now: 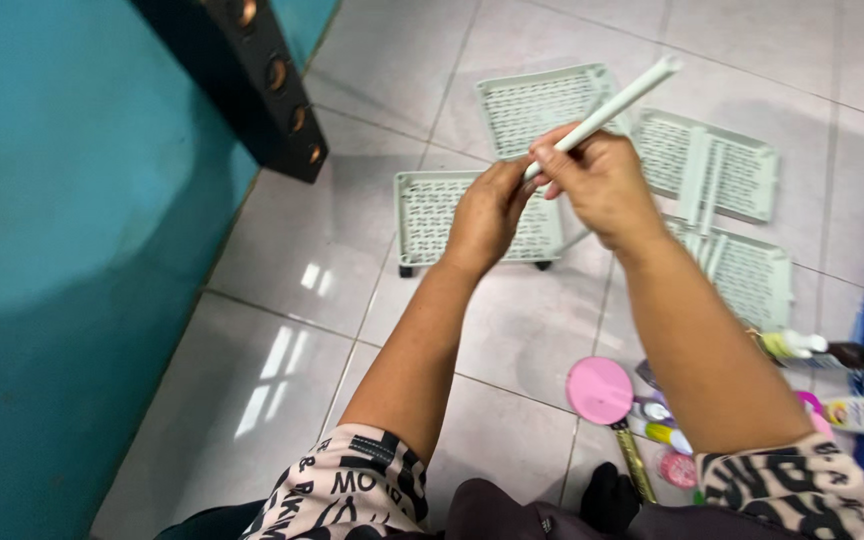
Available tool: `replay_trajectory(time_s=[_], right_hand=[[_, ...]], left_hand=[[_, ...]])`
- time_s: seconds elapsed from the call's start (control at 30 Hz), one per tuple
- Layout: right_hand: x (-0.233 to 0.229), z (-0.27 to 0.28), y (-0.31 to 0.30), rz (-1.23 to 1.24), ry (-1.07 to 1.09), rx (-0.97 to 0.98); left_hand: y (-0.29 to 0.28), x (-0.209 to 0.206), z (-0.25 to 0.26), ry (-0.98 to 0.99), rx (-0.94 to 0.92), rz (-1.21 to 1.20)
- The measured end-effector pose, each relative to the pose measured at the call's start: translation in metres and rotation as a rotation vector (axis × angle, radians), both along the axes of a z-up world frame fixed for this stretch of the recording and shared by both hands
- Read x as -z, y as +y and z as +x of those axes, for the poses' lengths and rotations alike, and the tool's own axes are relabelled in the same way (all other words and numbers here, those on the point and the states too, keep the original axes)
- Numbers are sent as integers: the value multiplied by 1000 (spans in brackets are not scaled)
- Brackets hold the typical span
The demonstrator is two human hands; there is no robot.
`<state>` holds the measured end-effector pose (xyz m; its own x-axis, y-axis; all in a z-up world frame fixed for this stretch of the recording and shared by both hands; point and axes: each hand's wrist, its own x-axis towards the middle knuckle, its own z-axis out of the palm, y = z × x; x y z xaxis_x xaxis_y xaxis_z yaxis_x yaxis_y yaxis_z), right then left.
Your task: The person assembles a white plastic three-tier shelving unit by inserting vertical poles into the corner holes of each tray and stacking the trays in sequence. The person then places several bottles and containers onto the top shelf.
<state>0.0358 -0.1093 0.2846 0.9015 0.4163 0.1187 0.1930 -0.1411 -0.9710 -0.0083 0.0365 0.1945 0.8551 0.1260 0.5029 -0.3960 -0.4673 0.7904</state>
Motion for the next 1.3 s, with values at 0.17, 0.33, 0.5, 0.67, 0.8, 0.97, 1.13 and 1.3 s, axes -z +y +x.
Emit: replay_trajectory(time_s=[0.17,0.33,0.5,0.67,0.8,0.97,1.13,1.3], right_hand=[[81,31,48,98,119,37],[138,53,91,107,97,45],[170,59,121,41,45,44],[174,50,127,-163,-124,115],[169,40,126,-274,-199,123],[167,33,125,-301,-237,87],[167,32,133,-389,-382,6],[166,45,146,-408,-473,9]], left_hand=[[79,102,6,117,-204,34],[108,190,5,591,-308,-8],[93,204,-3,853,-315,-124],[85,177,5,859,-283,-99],[81,166,17,980,-186,-167],[72,170,20,1085,-178,-284],[70,169,23,1078,-239,-259],[71,159,26,1113,-255,-207]])
